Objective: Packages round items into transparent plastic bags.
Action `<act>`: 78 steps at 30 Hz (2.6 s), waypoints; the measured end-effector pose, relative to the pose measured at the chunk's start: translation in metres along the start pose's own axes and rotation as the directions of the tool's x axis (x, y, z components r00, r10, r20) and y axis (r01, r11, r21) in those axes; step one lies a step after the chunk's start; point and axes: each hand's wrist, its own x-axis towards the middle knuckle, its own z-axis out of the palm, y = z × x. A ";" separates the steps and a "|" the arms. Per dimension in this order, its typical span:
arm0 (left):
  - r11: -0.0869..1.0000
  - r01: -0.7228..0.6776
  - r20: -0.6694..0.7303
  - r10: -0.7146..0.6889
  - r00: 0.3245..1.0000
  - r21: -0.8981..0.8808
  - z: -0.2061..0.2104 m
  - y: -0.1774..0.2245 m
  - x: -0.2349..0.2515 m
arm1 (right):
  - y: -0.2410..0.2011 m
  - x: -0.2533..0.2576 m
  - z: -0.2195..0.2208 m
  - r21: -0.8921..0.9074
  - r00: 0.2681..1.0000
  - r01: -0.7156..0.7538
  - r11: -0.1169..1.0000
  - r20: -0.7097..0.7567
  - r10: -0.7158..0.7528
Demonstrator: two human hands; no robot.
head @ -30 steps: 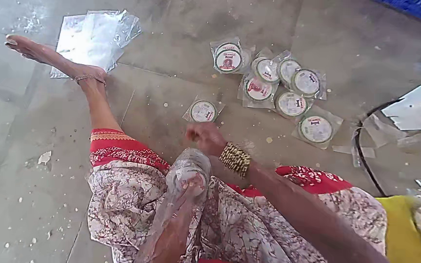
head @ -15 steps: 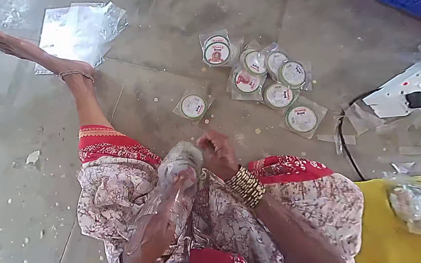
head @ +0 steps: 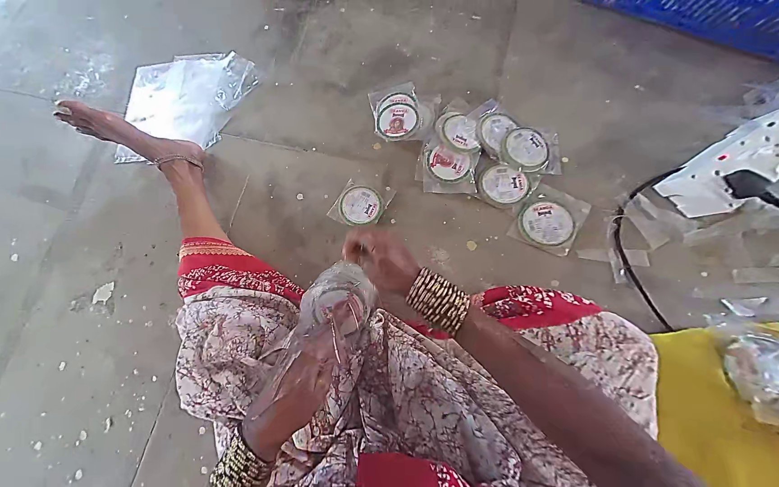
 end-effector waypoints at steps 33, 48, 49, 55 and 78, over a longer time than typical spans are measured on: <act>0.942 -0.022 0.048 0.006 0.999 0.335 0.014 -0.001 0.037 | 0.086 -0.021 0.006 0.247 0.945 -0.089 0.965 -0.284 0.160; 0.942 -0.016 0.079 -0.011 0.997 0.336 0.004 0.000 0.043 | 0.081 -0.025 0.007 0.401 0.913 -0.056 0.914 -0.351 0.209; 0.922 -0.038 0.062 0.015 0.998 0.384 0.005 0.000 0.043 | 0.080 -0.025 0.007 0.404 0.911 -0.062 0.913 -0.351 0.217; 0.843 -0.099 0.098 0.055 0.994 0.529 0.011 -0.004 0.044 | 0.078 -0.025 0.008 0.450 0.898 -0.091 0.888 -0.349 0.269; 0.840 -0.115 0.107 0.068 0.992 0.531 0.012 -0.003 0.045 | 0.077 -0.026 0.007 0.485 0.888 -0.107 0.868 -0.346 0.303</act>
